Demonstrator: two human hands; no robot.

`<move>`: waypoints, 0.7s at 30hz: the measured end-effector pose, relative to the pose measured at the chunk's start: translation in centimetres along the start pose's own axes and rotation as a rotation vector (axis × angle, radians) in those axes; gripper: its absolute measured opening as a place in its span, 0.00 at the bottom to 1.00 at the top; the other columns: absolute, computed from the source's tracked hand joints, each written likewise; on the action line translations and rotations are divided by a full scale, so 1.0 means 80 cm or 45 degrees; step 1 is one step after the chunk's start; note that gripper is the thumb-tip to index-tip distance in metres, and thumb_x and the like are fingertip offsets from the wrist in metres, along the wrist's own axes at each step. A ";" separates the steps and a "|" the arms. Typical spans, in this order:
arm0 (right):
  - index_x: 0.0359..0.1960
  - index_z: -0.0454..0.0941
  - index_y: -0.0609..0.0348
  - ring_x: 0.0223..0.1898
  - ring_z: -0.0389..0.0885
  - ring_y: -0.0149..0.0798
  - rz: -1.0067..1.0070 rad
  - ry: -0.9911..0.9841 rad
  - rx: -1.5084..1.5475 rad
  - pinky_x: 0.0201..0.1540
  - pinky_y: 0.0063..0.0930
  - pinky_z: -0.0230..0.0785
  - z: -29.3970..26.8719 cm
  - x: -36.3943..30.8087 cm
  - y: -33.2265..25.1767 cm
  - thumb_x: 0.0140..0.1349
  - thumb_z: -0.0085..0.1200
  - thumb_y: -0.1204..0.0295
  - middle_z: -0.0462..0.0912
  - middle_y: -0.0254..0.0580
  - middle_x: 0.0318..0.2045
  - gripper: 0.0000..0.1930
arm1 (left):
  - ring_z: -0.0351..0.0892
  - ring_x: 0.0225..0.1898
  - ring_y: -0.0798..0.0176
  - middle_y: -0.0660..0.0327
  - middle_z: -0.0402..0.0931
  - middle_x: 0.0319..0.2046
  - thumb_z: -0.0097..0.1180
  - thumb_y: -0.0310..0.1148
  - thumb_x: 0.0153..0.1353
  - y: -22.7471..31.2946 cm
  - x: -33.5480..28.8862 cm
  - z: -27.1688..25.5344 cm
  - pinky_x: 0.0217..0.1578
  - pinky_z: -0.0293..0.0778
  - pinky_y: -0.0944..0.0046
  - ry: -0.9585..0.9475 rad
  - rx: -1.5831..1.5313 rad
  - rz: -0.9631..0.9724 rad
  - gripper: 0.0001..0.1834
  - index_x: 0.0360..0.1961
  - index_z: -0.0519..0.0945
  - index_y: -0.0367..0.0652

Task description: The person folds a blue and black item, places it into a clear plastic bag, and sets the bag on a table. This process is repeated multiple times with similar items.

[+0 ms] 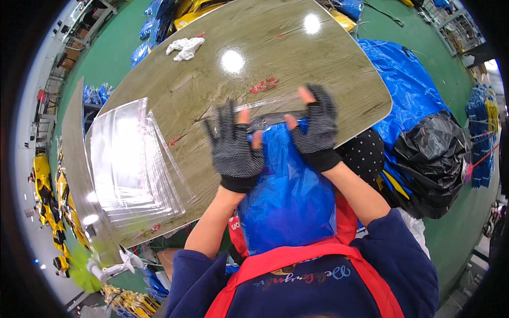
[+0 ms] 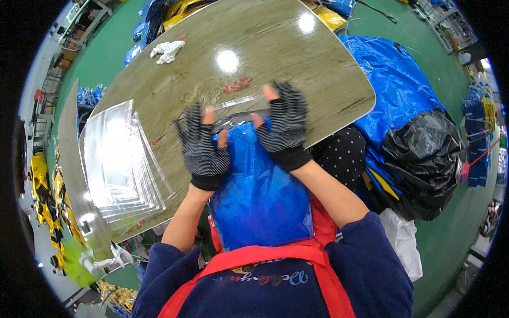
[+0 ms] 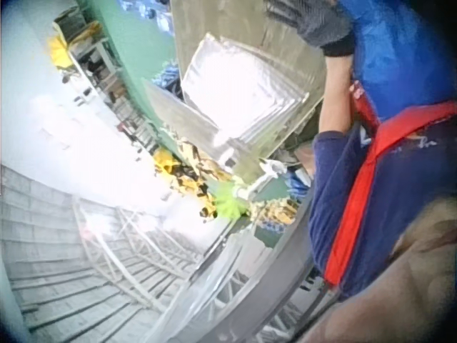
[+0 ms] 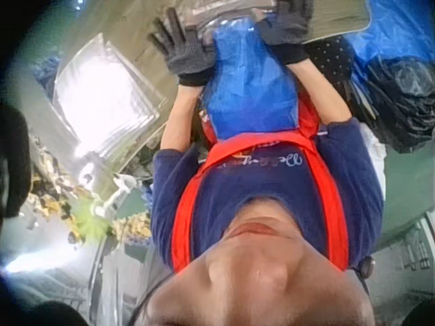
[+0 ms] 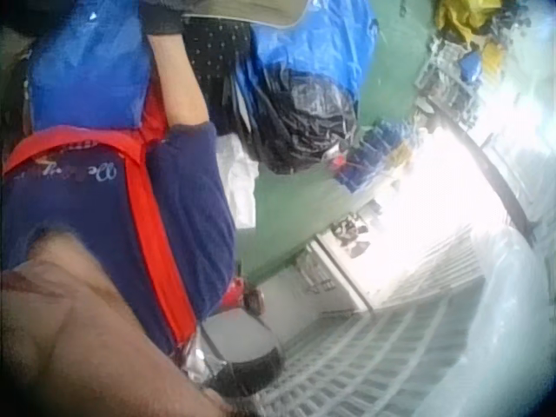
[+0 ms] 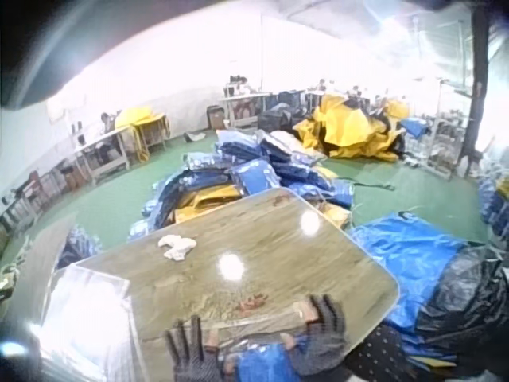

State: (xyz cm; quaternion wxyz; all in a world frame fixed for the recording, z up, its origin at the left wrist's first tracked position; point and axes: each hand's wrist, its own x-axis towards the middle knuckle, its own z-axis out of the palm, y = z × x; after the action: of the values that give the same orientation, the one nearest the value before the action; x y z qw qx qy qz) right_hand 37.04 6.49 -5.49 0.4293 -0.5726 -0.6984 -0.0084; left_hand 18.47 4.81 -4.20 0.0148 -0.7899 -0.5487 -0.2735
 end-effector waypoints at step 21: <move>0.24 0.80 0.56 0.32 0.78 0.49 -0.018 -0.510 -0.020 0.40 0.43 0.68 0.029 0.001 -0.028 0.60 0.45 0.61 0.81 0.47 0.27 0.15 | 0.77 0.41 0.50 0.48 0.78 0.38 0.62 0.52 0.50 -0.108 -0.009 0.022 0.42 0.71 0.57 -0.242 -0.009 -0.973 0.28 0.42 0.78 0.39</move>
State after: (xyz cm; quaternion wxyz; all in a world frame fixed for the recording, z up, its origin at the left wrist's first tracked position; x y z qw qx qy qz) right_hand 33.88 6.97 -5.83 0.2773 -0.5613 -0.7737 0.0973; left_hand 11.47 8.25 -8.43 -0.1417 -0.5505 -0.8012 -0.1870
